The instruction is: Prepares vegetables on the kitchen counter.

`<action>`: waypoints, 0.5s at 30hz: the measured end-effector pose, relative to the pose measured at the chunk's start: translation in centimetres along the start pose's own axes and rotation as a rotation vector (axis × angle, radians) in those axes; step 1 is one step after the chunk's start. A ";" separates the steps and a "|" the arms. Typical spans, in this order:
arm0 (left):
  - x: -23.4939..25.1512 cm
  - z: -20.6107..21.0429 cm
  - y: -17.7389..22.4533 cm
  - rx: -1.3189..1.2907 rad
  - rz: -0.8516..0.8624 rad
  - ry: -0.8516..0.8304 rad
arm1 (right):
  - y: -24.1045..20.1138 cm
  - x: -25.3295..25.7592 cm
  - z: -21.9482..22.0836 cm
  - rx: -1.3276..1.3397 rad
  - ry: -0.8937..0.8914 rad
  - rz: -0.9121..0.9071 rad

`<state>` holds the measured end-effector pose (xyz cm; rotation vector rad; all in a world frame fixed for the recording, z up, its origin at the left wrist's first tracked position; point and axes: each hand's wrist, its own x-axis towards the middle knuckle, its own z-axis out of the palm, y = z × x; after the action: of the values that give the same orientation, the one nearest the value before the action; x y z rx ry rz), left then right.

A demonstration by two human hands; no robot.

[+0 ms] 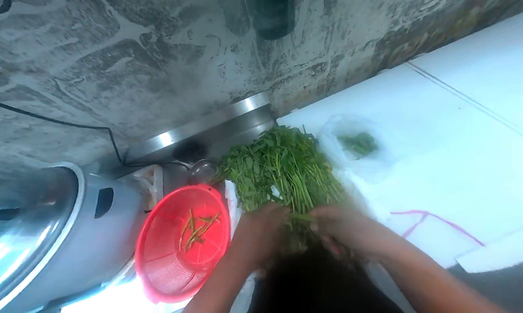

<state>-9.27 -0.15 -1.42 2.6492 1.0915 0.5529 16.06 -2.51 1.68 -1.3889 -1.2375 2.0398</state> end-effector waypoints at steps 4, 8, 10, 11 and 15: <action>-0.9 -0.2 0.3 0.004 0.035 -0.095 | -1.0 0.4 0.8 -0.139 -0.039 -0.021; -2.7 0.0 0.2 -0.135 -0.084 -0.035 | -2.6 1.3 1.9 -0.351 -0.094 -0.010; -4.1 0.4 0.5 -0.277 -0.181 0.040 | -2.8 2.1 2.6 -0.447 -0.130 -0.040; -4.6 0.5 0.8 -0.394 -0.269 0.080 | -2.9 2.4 3.1 -0.527 -0.130 -0.092; -5.3 0.3 1.1 -1.193 -0.995 0.383 | -3.1 2.6 7.9 -0.781 -0.017 -0.799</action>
<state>-11.84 -4.72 -2.69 0.8663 1.3549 1.0173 7.40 -2.54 3.82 -0.8611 -2.2637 1.0471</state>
